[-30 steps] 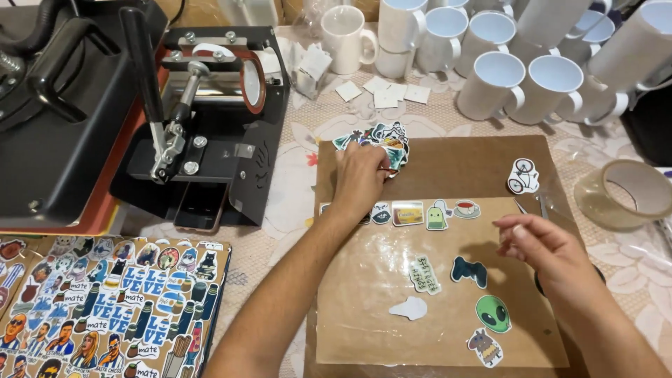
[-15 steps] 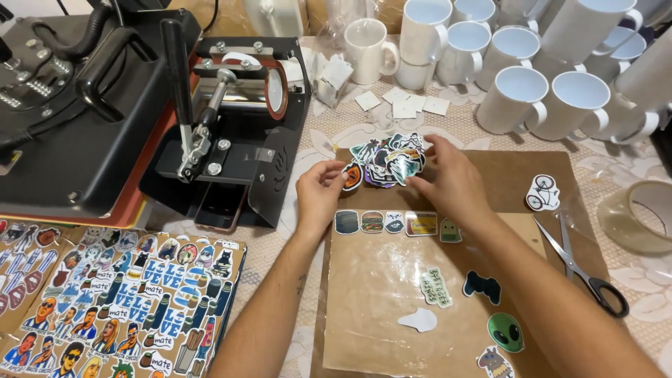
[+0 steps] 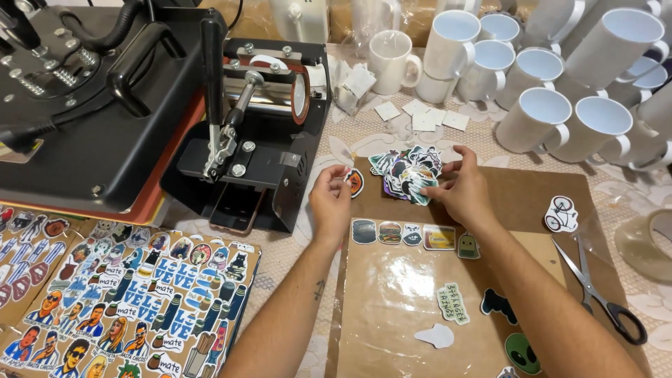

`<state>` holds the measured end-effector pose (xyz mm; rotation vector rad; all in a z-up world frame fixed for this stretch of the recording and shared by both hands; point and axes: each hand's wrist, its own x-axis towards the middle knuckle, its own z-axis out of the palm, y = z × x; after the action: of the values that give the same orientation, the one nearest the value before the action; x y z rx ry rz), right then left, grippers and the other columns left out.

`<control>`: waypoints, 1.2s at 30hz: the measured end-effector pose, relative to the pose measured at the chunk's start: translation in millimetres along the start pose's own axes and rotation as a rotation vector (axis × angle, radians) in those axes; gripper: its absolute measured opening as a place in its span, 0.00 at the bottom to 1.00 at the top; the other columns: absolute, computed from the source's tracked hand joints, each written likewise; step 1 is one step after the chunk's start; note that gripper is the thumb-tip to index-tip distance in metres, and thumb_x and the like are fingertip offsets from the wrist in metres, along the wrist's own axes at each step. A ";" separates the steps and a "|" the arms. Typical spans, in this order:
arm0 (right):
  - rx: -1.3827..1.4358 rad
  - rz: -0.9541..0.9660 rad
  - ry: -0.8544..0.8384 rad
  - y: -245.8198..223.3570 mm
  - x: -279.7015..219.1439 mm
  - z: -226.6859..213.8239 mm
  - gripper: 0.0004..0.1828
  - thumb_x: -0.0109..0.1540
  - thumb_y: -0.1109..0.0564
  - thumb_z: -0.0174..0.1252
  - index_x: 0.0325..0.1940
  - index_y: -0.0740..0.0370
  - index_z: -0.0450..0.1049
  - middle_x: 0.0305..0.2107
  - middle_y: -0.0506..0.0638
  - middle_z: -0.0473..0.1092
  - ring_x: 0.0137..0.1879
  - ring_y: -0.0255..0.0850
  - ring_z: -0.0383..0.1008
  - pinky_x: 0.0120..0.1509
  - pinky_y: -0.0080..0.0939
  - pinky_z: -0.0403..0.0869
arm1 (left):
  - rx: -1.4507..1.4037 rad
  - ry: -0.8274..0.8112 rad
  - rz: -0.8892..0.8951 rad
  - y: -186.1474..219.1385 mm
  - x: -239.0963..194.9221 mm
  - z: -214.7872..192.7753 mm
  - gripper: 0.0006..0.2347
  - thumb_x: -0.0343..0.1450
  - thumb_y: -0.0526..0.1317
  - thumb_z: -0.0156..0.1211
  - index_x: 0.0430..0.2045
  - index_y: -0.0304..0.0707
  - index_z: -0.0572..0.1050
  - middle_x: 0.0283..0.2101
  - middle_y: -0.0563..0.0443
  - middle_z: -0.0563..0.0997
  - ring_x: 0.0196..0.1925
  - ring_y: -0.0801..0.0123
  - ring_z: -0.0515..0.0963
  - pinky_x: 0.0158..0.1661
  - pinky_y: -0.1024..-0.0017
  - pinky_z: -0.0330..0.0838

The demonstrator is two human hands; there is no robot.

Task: The person is sorting and organizing various stickers on a board, occasionally using scissors to trim them.

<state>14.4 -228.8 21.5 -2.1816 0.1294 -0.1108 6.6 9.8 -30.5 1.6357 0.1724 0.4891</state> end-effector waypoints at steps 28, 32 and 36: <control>-0.429 0.002 -0.016 -18.3 23.6 -46.2 0.33 0.53 0.43 0.70 0.61 0.49 0.73 0.39 0.48 0.79 0.56 0.51 0.76 0.57 0.54 0.72 | 0.187 0.036 0.237 -8.5 0.5 4.7 0.14 0.63 0.31 0.61 0.41 0.44 0.76 0.47 0.50 0.76 0.52 0.54 0.78 0.53 0.62 0.70; 0.007 -0.039 -0.034 -33.8 11.6 -52.8 0.31 0.59 0.63 0.64 0.67 0.62 0.68 0.43 0.62 0.76 0.54 0.58 0.75 0.58 0.55 0.70 | 0.193 0.045 0.252 -2.6 -1.4 2.9 0.15 0.63 0.31 0.61 0.44 0.42 0.75 0.48 0.48 0.75 0.53 0.52 0.77 0.54 0.60 0.70; 0.156 -0.053 -0.014 -23.7 15.3 -58.2 0.38 0.59 0.70 0.62 0.72 0.62 0.59 0.45 0.67 0.74 0.55 0.62 0.73 0.55 0.63 0.72 | 0.177 0.054 0.320 3.9 -3.4 -0.5 0.16 0.66 0.30 0.60 0.47 0.40 0.74 0.50 0.45 0.75 0.53 0.50 0.76 0.55 0.58 0.68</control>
<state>23.4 -264.3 74.9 -2.0303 0.0527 -0.1313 2.8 8.4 -27.4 1.8347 -0.0087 0.7800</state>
